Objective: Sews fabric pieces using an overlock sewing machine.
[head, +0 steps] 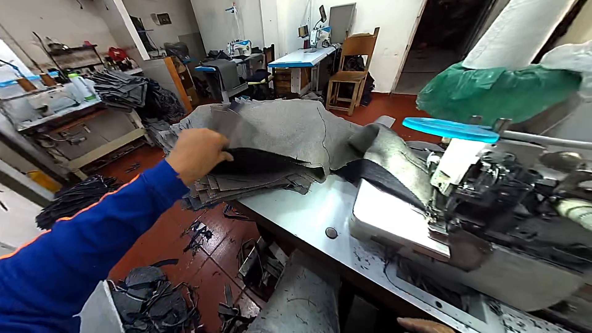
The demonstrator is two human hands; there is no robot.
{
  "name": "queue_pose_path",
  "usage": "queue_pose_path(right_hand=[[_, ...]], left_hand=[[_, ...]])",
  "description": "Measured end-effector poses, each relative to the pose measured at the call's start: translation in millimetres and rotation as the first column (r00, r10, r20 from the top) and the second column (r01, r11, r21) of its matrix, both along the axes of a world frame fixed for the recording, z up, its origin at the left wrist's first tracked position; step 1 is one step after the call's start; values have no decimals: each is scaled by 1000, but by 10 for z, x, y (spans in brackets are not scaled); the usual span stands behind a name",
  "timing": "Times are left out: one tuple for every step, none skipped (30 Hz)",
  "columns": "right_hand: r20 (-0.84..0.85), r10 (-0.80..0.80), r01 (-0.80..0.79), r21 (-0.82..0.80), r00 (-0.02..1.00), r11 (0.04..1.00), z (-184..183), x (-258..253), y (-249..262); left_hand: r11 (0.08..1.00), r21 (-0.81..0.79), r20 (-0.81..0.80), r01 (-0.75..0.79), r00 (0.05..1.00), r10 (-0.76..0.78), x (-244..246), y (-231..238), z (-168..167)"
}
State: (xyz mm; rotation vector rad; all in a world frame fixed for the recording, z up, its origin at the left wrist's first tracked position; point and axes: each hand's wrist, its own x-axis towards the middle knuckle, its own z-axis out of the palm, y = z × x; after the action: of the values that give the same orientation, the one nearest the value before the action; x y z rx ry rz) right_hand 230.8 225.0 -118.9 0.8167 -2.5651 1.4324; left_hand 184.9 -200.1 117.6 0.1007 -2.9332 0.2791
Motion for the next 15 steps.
queue_pose_path(right_hand=[[2, 12, -12, 2, 1000, 1000, 0, -23, -22], [-3, 21, -21, 8, 1000, 1000, 16, -47, -47], [-15, 21, -21, 8, 1000, 1000, 44, -65, -77], [-26, 16, -16, 1, 1000, 1000, 82, -75, -107], [-31, 9, -10, -10, 999, 1000, 129, -74, -135], [-29, 5, -6, -22, 1000, 1000, 173, -63, -157], [-19, 4, -5, -35, 1000, 999, 206, -47, -170], [-5, 5, -5, -45, 1000, 999, 224, -33, -176], [9, 10, -10, -51, 1000, 999, 232, -25, -177], [25, 21, -19, -51, 999, 999, 239, -22, -175], [45, 33, -31, -45, 998, 998, 245, -22, -168], [61, 45, -43, -38, 997, 998, 260, -25, -161], [74, 57, -55, -31, 996, 998, 289, -30, -157], [88, 73, -70, -30, 993, 997, 327, -39, -153], [103, 92, -89, -36, 990, 995, 369, -53, -152]], left_hand=[[1000, -18, -14, 2, 1000, -2, -48, 42, 90], [999, -35, 0, 1, 1000, -1, -107, 103, 171], [998, -57, 35, 6, 999, -5, -170, 167, 225], [998, -67, 97, 16, 995, -9, -227, 235, 251], [998, -59, 180, 34, 983, -23, -274, 297, 245], [998, -29, 272, 64, 961, -54, -318, 324, 203], [996, 26, 376, 87, 922, -90, -368, 321, 147], [987, 116, 468, 108, 871, -150, -428, 280, 102], [964, 234, 515, 129, 824, -236, -498, 199, 86], [935, 330, 522, 130, 800, -296, -569, 111, 121], [910, 393, 488, 135, 808, -331, -632, 22, 195], [893, 428, 428, 141, 838, -338, -680, -48, 305], [884, 448, 361, 132, 878, -314, -703, -81, 440], [880, 462, 304, 109, 913, -273, -691, -68, 590], [875, 476, 251, 89, 940, -232, -649, -13, 736]])
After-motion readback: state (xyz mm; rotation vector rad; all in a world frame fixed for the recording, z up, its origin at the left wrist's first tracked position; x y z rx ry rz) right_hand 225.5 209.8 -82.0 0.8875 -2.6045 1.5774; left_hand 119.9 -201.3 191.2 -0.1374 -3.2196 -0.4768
